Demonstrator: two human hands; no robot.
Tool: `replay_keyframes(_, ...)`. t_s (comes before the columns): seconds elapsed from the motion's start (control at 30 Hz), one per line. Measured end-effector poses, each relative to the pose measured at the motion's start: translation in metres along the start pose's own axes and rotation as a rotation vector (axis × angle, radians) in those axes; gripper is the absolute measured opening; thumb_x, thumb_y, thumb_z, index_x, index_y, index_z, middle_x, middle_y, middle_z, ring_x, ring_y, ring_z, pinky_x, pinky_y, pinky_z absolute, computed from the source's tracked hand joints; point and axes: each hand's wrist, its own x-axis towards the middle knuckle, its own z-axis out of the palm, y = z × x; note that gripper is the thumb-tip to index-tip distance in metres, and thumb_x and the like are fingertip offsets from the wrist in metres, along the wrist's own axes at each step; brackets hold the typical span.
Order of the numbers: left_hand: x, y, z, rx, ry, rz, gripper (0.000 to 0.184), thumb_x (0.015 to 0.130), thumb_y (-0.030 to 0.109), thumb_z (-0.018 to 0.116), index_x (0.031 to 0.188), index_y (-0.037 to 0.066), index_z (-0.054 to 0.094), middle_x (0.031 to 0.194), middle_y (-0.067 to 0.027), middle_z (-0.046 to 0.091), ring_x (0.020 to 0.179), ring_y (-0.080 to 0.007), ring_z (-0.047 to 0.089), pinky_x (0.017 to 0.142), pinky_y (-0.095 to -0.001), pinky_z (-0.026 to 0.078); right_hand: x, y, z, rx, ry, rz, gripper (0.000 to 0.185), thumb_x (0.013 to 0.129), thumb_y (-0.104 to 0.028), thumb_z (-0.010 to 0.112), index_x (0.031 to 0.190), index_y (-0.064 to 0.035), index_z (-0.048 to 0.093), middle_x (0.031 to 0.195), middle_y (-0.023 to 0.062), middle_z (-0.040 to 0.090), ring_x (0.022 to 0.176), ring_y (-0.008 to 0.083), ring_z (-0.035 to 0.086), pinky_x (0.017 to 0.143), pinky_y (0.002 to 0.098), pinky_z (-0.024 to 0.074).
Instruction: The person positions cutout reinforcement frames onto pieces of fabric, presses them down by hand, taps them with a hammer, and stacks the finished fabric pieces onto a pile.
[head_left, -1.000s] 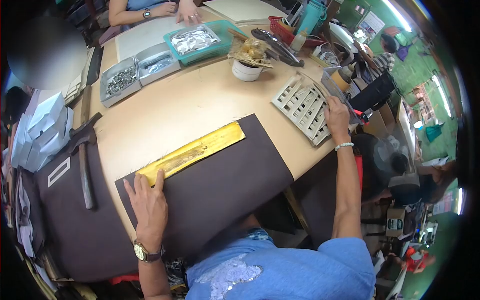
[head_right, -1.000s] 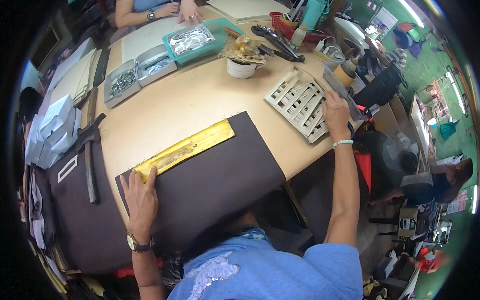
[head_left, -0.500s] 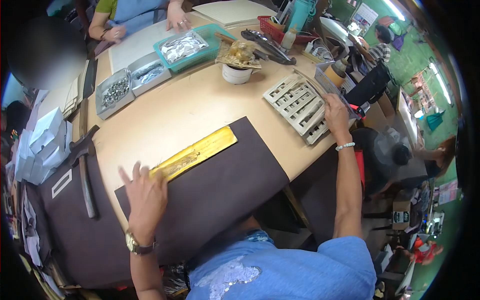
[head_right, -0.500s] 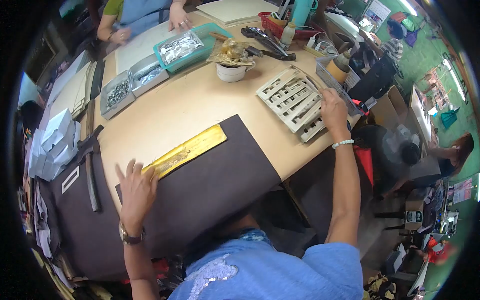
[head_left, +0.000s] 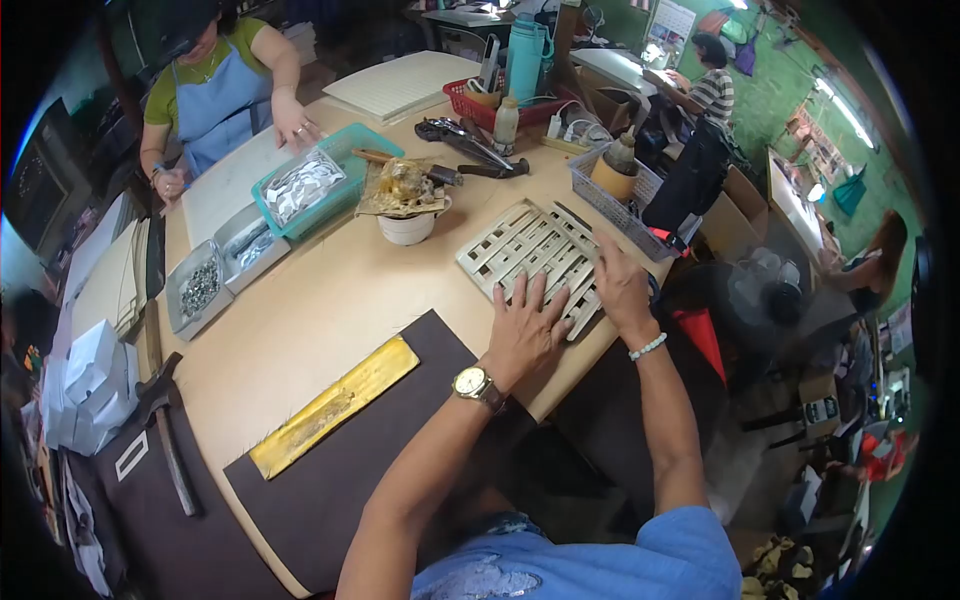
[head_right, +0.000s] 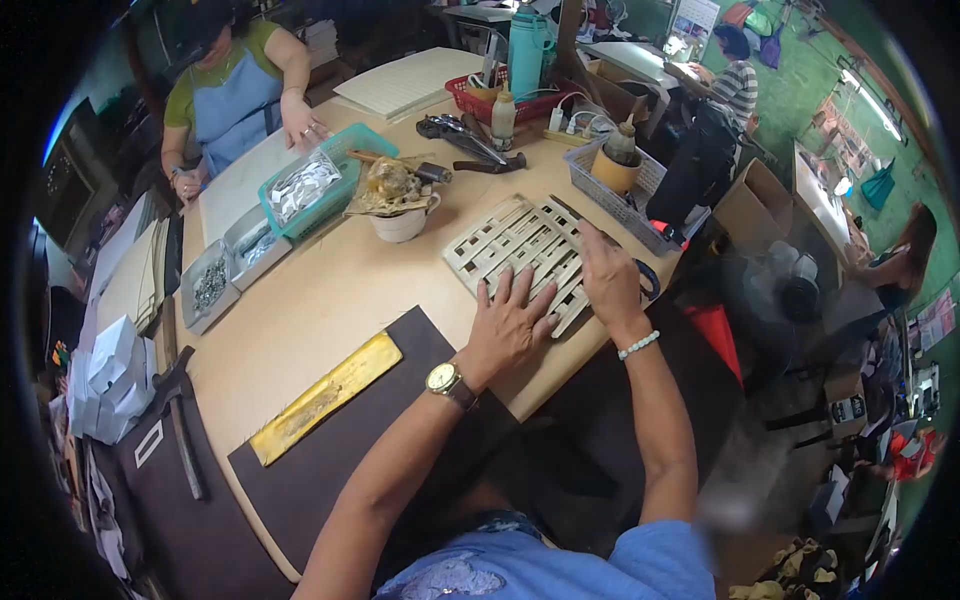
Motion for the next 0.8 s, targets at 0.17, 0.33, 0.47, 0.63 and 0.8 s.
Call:
replay_keyframes(0.17,0.001,0.002,-0.012,0.005,-0.109,-0.026,0.048,0.093,0.043,0.042,0.135,0.02,0.044,0.141,-0.0176,0.037,0.13,-0.0411,0.032,0.098,-0.065,0.026,0.018,0.019,-0.012,0.128,0.23,0.221,0.036,0.084,0.0,0.053,0.12,-0.0044,0.053,0.091,0.0156,0.066,0.081,0.0315,0.064,0.071,0.0407,0.0493)
replay_keyframes(0.33,0.014,0.004,-0.03,-0.057,-0.107,-0.029,0.051,0.094,0.037,0.044,0.139,0.014,0.037,0.138,-0.0189,0.04,0.124,-0.0386,0.04,0.094,-0.0589,0.033,0.018,0.009,-0.013,0.093,0.305,0.104,0.023,0.08,0.001,0.058,0.103,-0.0025,0.06,0.088,0.0136,0.065,0.082,0.0301,0.063,0.074,0.0391,0.0484)
replay_keyframes(0.47,0.028,-0.005,-0.038,-0.321,0.036,-0.09,0.058,0.094,0.035,0.045,0.141,0.004,0.029,0.135,-0.0227,0.043,0.114,-0.0396,0.049,0.092,-0.0489,0.038,0.017,-0.002,-0.016,0.043,0.323,0.01,0.01,0.078,0.003,0.06,0.087,-0.0016,0.061,0.088,0.0115,0.064,0.085,0.0292,0.062,0.077,0.0373,0.0477)
replay_keyframes(0.63,0.03,-0.008,-0.047,-0.351,-0.073,-0.033,0.051,0.095,0.034,0.044,0.131,-0.003,0.044,0.135,-0.0269,0.042,0.114,-0.0418,0.049,0.098,-0.0438,0.037,0.002,-0.001,-0.012,0.019,0.317,-0.008,0.011,0.076,0.004,0.06,0.085,-0.0013,0.061,0.089,0.0107,0.063,0.087,0.0291,0.061,0.078,0.0381,0.0464)
replay_keyframes(0.8,0.05,-0.018,-0.032,-0.098,0.074,-0.027,0.054,0.094,0.038,0.043,0.131,-0.002,0.044,0.139,-0.0256,0.036,0.131,-0.0405,0.031,0.105,-0.05,0.028,-0.005,0.006,-0.011,0.015,0.296,0.006,0.011,0.075,0.004,0.061,0.084,-0.0016,0.061,0.091,0.011,0.062,0.089,0.0292,0.06,0.08,0.0386,0.0459)
